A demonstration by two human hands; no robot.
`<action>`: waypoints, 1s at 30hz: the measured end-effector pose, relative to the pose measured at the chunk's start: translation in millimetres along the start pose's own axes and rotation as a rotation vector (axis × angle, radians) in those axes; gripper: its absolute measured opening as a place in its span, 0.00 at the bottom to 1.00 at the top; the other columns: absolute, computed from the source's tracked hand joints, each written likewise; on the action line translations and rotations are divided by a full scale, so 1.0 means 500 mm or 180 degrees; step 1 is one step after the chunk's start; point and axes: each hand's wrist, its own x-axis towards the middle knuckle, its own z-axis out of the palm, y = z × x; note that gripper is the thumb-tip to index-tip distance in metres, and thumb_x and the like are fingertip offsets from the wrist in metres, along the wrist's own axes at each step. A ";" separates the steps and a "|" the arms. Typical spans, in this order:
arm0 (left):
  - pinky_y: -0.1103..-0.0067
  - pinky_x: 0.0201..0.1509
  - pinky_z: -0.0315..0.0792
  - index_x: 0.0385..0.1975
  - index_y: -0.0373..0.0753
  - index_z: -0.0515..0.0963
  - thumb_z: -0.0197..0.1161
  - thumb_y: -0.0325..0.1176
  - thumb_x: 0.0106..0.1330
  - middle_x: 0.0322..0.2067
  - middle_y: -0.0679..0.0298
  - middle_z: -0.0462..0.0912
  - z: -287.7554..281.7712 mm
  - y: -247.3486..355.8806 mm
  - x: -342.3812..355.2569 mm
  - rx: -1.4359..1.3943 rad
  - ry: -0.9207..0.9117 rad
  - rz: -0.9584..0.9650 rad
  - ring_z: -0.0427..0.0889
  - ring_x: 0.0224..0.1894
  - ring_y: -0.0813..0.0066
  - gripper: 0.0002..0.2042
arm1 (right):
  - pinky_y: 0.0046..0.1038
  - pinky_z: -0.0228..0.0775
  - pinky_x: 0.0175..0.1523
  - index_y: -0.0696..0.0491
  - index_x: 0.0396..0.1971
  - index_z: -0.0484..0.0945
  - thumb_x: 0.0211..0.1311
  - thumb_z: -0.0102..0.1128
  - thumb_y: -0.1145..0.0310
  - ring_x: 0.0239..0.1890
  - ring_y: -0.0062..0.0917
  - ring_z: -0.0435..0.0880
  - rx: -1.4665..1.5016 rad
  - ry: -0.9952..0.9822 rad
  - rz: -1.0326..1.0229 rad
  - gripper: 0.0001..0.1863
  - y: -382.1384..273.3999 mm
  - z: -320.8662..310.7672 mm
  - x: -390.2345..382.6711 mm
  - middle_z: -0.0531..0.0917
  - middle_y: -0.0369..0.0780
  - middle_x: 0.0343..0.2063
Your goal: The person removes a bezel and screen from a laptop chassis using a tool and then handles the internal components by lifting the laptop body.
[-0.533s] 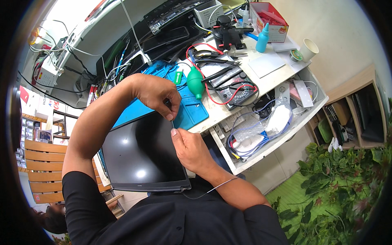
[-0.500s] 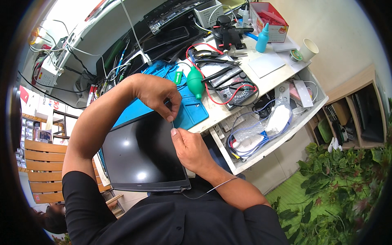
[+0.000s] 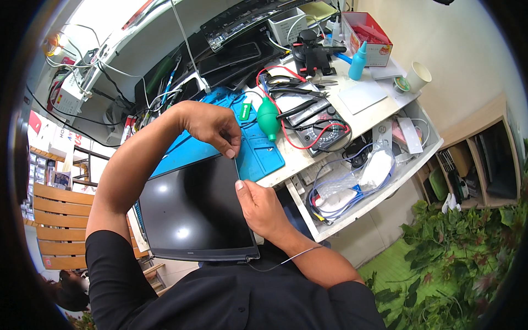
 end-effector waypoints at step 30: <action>0.77 0.43 0.82 0.41 0.32 0.89 0.77 0.34 0.70 0.31 0.66 0.90 0.033 -0.082 -0.017 -0.1156 0.0175 0.0016 0.87 0.34 0.78 0.10 | 0.39 0.62 0.31 0.61 0.29 0.72 0.87 0.49 0.57 0.22 0.33 0.62 0.0041 -0.0109 0.0057 0.25 0.009 -0.002 -0.001 0.68 0.47 0.18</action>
